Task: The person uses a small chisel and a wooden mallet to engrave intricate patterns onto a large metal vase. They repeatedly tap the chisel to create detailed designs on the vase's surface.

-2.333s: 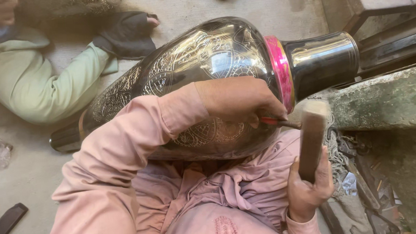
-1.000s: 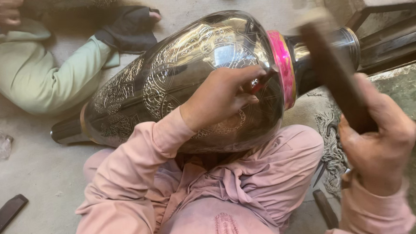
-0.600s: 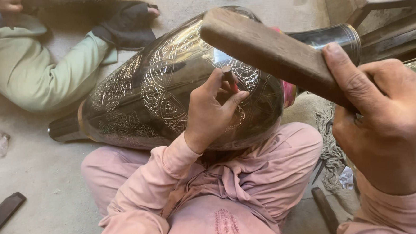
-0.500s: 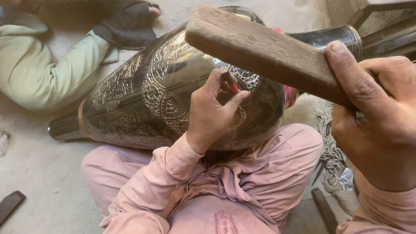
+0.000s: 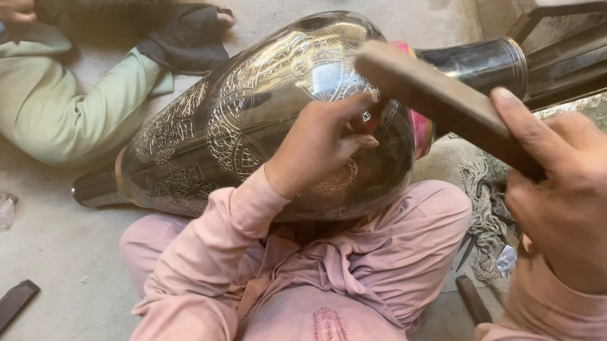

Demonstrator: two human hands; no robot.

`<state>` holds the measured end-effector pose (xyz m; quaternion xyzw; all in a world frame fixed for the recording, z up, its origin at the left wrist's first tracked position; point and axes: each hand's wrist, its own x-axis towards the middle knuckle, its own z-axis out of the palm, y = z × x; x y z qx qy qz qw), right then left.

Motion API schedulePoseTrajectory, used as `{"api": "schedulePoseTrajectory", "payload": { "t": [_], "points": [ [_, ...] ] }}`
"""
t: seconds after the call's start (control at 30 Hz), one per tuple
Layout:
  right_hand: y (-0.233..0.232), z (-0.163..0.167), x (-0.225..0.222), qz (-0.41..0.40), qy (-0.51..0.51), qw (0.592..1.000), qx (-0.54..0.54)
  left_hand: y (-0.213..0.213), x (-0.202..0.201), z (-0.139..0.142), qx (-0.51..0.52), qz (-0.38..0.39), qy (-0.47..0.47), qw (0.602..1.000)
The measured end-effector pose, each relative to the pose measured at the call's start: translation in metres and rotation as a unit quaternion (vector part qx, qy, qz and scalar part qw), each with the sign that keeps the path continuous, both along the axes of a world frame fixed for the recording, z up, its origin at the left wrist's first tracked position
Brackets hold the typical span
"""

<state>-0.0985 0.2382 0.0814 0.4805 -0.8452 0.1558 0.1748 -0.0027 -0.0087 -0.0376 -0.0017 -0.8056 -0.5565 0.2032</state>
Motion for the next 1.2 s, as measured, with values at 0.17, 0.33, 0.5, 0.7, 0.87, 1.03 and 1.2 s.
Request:
{"api": "schedulePoseTrajectory", "payload": {
  "t": [0.17, 0.33, 0.5, 0.7, 0.87, 1.03, 1.2],
  "points": [
    [0.029, -0.054, 0.006, -0.092, -0.151, 0.977, -0.117, -0.008, -0.025, 0.009, -0.119, -0.122, -0.05, 0.984],
    [0.034, -0.107, 0.01, -0.109, -0.209, 0.962, -0.135, -0.007, -0.038, 0.016, -0.154, -0.182, 0.006, 0.971],
    [0.032, -0.135, 0.02, -0.112, -0.246, 0.931, -0.247, -0.013, -0.045, 0.02, -0.148, -0.258, 0.007, 0.955],
    [0.046, -0.138, 0.02, -0.108, -0.195, 0.941, -0.255, -0.012, -0.046, 0.018, -0.161, -0.243, 0.003, 0.957],
    [0.041, -0.139, 0.023, -0.135, -0.128, 0.964, -0.191, -0.013, -0.047, 0.018, -0.175, -0.244, 0.006, 0.954],
    [0.036, -0.139, 0.028, -0.093, -0.226, 0.926, -0.289, -0.013, -0.048, 0.019, -0.162, -0.263, 0.008, 0.951],
    [0.036, -0.148, 0.022, -0.119, -0.253, 0.936, -0.214, -0.013, -0.05, 0.022, -0.176, -0.253, -0.037, 0.951]
  ]
}}
